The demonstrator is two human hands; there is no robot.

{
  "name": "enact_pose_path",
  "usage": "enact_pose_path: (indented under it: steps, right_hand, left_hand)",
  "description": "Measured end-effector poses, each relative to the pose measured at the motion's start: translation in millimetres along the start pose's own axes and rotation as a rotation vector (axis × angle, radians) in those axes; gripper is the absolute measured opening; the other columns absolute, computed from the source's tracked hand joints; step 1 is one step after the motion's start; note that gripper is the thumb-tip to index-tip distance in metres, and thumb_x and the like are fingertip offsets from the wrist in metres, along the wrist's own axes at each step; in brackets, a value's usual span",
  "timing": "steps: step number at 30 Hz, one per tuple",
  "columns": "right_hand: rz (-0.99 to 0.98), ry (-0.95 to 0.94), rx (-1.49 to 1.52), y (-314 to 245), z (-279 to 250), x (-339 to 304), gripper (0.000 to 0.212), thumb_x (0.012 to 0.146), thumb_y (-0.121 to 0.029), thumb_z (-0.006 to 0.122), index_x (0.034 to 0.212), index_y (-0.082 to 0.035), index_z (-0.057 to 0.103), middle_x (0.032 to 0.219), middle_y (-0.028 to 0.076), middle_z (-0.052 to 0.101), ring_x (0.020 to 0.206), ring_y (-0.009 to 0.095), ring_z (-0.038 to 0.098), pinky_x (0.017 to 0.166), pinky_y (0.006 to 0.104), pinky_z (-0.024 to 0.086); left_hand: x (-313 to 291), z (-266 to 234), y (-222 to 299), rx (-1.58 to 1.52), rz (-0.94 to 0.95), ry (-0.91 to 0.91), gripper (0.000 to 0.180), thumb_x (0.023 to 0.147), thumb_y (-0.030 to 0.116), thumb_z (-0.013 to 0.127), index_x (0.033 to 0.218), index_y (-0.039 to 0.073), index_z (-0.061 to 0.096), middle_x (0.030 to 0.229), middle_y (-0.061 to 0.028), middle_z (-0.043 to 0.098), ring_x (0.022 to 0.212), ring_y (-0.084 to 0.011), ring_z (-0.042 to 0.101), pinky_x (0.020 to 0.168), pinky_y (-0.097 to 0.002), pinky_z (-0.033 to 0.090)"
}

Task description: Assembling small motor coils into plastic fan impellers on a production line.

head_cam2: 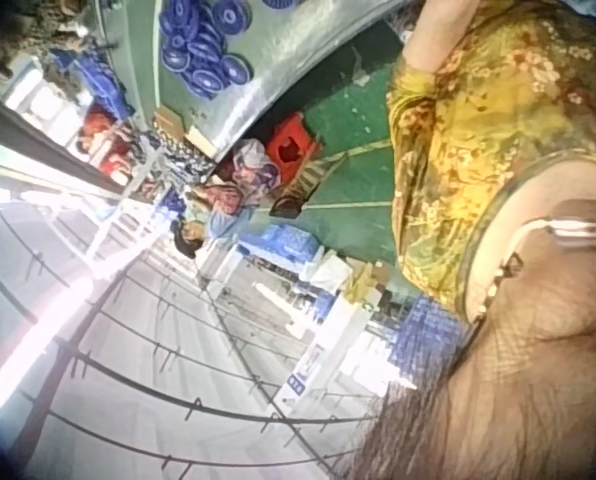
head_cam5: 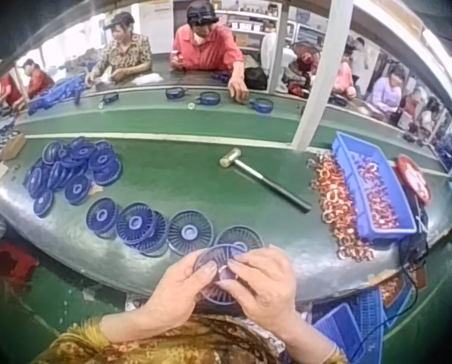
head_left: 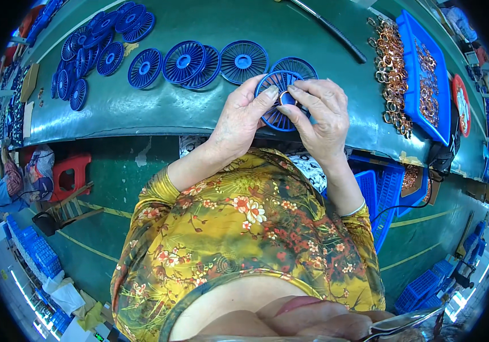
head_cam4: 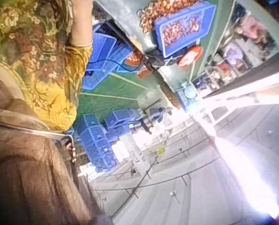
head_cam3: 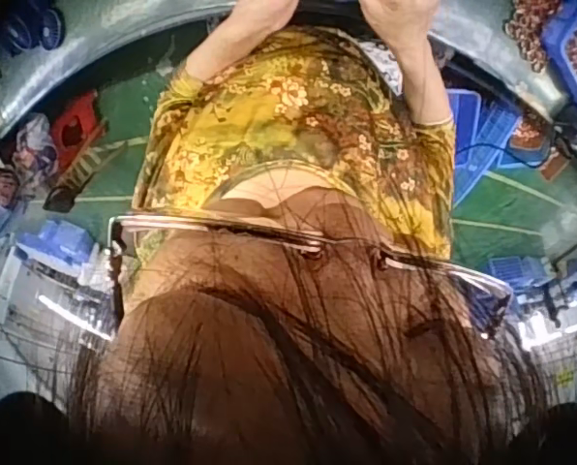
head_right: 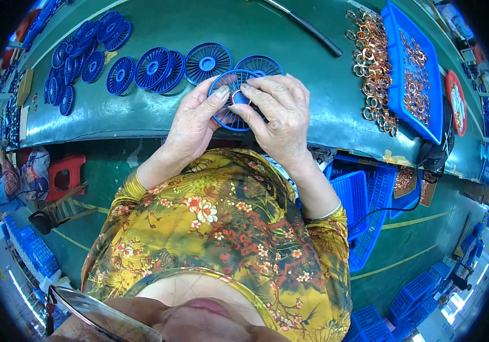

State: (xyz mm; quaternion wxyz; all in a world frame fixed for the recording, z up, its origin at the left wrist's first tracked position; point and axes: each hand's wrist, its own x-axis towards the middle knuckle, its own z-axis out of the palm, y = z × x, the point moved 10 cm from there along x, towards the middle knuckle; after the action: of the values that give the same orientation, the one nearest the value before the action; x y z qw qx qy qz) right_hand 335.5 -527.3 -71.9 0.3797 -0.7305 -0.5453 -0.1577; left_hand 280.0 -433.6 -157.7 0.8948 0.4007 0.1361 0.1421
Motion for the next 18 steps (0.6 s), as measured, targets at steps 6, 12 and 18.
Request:
enact_pose_path:
  steps: [6,12,18]
  right_hand:
    - [-0.167,-0.238,0.158,-11,-4,-1,0.032,0.069,-0.026,0.077,0.097,-0.011,0.073,0.11,0.005,0.068,0.116,0.029,0.057,0.105,0.0486,0.033]
    - [-0.05,-0.185,0.406,2,-7,-3,0.027,0.078,-0.019,0.071,0.104,-0.01,0.07,0.117,0.007,0.065,0.118,0.03,0.055,0.1,0.0438,0.039]
    - [0.212,-0.046,0.636,24,-8,-10,0.036,0.087,-0.011,0.063,0.122,-0.004,0.06,0.13,0.016,0.055,0.118,0.027,0.055,0.099,0.0359,0.043]
  left_hand:
    - [-15,20,12,0.183,-0.055,-0.147,0.038,0.096,0.024,0.056,0.123,-0.003,0.05,0.105,-0.0047,0.06,0.093,-0.0081,0.057,0.084,-0.0238,0.048]
    - [-8,23,12,0.293,0.041,-0.17,0.045,0.09,0.016,0.065,0.127,-0.001,0.047,0.107,-0.0038,0.061,0.094,-0.0076,0.057,0.083,-0.0234,0.049]
    - [-6,31,21,0.567,0.3,-0.143,0.044,0.087,0.014,0.065,0.126,0.0,0.048,0.101,-0.0106,0.066,0.09,-0.0139,0.064,0.081,-0.0295,0.052]
